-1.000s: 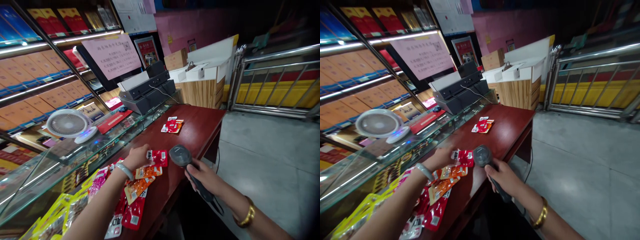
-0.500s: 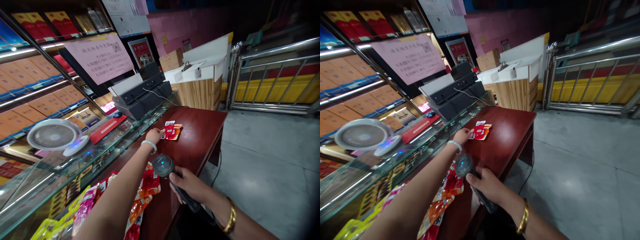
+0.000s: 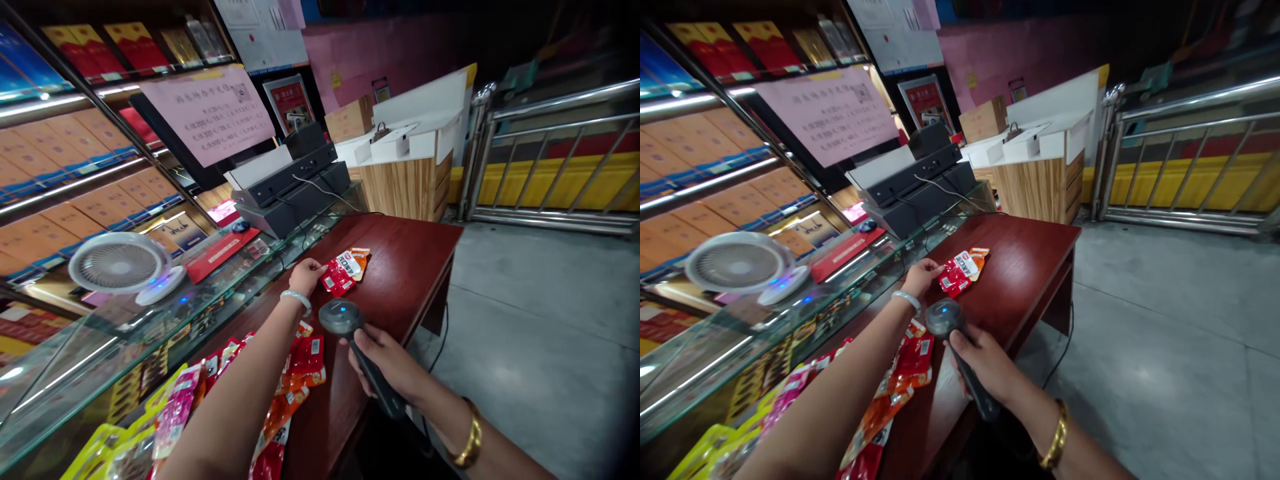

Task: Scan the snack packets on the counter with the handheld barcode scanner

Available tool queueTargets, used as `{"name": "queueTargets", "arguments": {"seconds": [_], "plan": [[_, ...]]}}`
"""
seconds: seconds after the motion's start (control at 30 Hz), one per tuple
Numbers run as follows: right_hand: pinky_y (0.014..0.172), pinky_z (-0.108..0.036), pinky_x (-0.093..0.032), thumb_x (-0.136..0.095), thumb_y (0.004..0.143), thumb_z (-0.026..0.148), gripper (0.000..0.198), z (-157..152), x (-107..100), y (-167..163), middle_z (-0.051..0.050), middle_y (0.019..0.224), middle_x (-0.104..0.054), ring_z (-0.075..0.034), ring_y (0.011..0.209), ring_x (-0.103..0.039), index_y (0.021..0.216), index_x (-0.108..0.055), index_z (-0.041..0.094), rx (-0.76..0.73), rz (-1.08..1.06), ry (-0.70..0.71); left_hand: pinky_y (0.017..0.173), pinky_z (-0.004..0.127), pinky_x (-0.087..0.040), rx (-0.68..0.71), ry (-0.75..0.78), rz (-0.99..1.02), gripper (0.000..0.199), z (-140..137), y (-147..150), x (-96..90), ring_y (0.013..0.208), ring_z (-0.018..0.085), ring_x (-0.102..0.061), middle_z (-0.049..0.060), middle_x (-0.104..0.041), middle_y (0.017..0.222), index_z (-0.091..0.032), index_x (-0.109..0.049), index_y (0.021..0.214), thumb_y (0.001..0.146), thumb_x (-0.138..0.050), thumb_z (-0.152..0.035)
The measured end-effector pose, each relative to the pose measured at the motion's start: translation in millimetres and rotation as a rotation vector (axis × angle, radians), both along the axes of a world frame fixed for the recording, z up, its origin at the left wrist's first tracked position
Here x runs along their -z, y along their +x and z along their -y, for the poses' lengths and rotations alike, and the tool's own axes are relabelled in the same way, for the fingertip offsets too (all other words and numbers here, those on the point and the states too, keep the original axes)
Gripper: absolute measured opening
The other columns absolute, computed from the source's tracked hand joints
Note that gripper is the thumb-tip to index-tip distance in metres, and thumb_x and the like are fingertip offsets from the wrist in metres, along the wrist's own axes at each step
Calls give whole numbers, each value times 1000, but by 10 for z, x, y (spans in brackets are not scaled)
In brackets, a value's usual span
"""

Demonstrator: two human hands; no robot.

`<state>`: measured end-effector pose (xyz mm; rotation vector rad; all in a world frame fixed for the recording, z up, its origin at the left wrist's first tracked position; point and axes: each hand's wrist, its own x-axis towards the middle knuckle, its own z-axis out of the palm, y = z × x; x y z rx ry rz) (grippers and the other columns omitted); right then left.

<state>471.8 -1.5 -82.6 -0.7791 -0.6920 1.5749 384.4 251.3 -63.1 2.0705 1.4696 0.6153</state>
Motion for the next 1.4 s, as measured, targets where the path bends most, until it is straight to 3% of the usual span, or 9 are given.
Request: {"name": "queueTargets", "arguments": {"seconds": [0.17, 0.4, 0.5, 0.7, 0.83, 0.97, 1.13, 1.27, 1.4], "plan": [[32, -19, -37, -60, 76, 68, 53, 60, -72, -23, 8, 57, -53, -6, 34, -46, 93, -55, 18, 114, 34, -29, 52, 22, -41, -23, -80, 223, 22, 359, -412, -104, 54, 10, -55, -1, -61, 63, -19, -55, 79, 78, -61, -40], [32, -19, -38, -58, 78, 68, 51, 220, -214, -142, 7, 56, -53, -7, 33, -47, 89, -53, 18, 0, 103, 51, 57, 22, -43, -22, 34, 138, 23, 798, -780, -322, 62, 12, -56, 1, -62, 68, -17, -58, 72, 74, -61, -40], [33, -19, -39, -59, 79, 66, 49, 297, -215, -194, 7, 57, -52, -7, 34, -47, 88, -52, 19, -28, 132, 64, 54, 22, -40, -34, -6, 113, 27, 852, -986, -379, 57, 11, -53, 0, -61, 65, -17, -57, 75, 74, -61, -44], [33, -17, -39, -57, 80, 66, 48, 353, -115, -217, 9, 56, -50, -6, 33, -46, 85, -47, 20, -62, 163, 82, 65, 27, -42, 69, -52, -482, 24, 812, -1418, -651, 70, 18, -61, 2, -68, 71, -20, -64, 73, 66, -68, -42], [32, -17, -37, -57, 79, 68, 50, 323, -81, -157, 9, 56, -51, -5, 32, -46, 85, -47, 19, -45, 196, 66, 75, 31, -42, -50, 97, -682, 37, 751, -1171, -692, 87, 23, -64, 3, -73, 89, -27, -69, 88, 69, -63, -58], [32, -15, -36, -55, 82, 66, 48, 309, -68, -51, 9, 56, -50, -5, 33, -47, 88, -49, 19, -21, 218, 75, 78, 33, -42, 21, 62, -593, 55, 686, -574, -497, 91, 24, -64, 6, -72, 94, -25, -68, 90, 78, -43, -73], [33, -16, -39, -56, 81, 66, 51, 322, -51, 85, 9, 56, -50, -5, 33, -47, 96, -51, 18, 18, 225, 42, 90, 41, -41, -13, 176, -546, 71, 565, 34, -228, 115, 34, -53, 16, -60, 122, -21, -59, 114, 71, -49, -77], [35, -17, -40, -55, 82, 65, 48, 335, -22, 174, 8, 58, -51, -5, 35, -49, 94, -51, 18, 52, 237, 31, 97, 48, -37, 94, 145, -589, 79, 400, 192, -162, 126, 38, -43, 17, -50, 136, -24, -52, 121, 60, -68, -70], [33, -17, -38, -55, 83, 64, 46, 325, 19, 253, 8, 59, -52, -6, 34, -49, 91, -49, 19, 98, 277, 10, 88, 39, -43, 101, 92, -459, 76, 340, 118, -176, 108, 31, -58, 14, -62, 115, -21, -46, 118, 57, -79, -53]]}}
